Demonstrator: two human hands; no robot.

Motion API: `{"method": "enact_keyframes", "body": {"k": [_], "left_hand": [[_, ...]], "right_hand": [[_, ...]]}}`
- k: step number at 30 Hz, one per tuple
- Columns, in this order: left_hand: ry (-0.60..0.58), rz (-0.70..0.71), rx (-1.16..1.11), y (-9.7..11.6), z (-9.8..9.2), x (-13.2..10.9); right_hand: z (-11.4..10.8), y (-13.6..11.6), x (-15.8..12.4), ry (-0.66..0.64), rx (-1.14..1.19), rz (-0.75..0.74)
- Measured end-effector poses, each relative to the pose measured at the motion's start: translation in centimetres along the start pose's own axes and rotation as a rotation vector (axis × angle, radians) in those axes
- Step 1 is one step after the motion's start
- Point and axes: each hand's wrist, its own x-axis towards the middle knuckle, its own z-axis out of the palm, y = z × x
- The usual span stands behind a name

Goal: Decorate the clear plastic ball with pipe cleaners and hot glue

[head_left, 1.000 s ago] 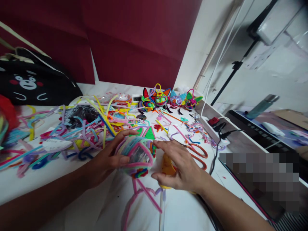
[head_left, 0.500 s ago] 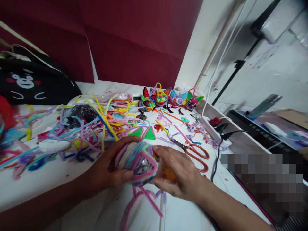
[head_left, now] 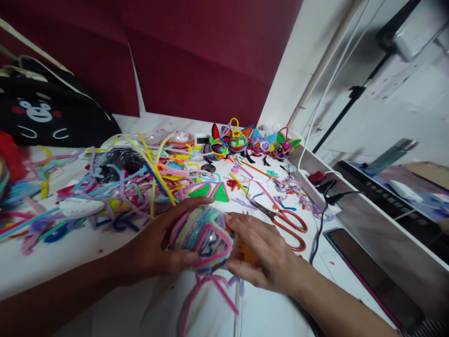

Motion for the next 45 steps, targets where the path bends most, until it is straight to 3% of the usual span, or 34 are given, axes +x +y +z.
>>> {"method": "enact_keyframes", "body": {"k": [8, 14, 21, 28, 30, 35, 41, 45], "left_hand": [[0.006, -0.008, 0.029, -0.2, -0.2, 0.2], [-0.011, -0.019, -0.188, -0.5, 0.3, 0.6], [0.09, -0.085, -0.326, -0.5, 0.4, 0.6], [0.175, -0.113, -0.602, -0.5, -0.6, 1.2], [0.238, -0.137, -0.664, -0.5, -0.9, 1.4], [0.283, -0.164, -0.735, 0.0, -1.4, 1.6], [0.195, -0.133, -0.771, -0.2, -2.6, 1.7], [0.232, -0.142, -0.789, 0.1, -2.8, 2.1]], "right_hand": [[0.2, 0.1, 0.0, -0.003, 0.009, -0.013], [0.3, 0.1, 0.2, -0.061, 0.052, 0.05], [0.6, 0.5, 0.2, -0.042, 0.08, 0.059], [-1.1, 1.3, 0.0, 0.014, 0.011, 0.128], [-1.8, 1.9, -0.2, -0.039, -0.062, 0.207], [-3.1, 3.8, -0.4, -0.343, -0.195, 0.511], [-4.7, 4.6, -0.3, -0.486, -0.235, 0.694], [-5.3, 4.7, -0.4, -0.561, -0.233, 0.781]]}}
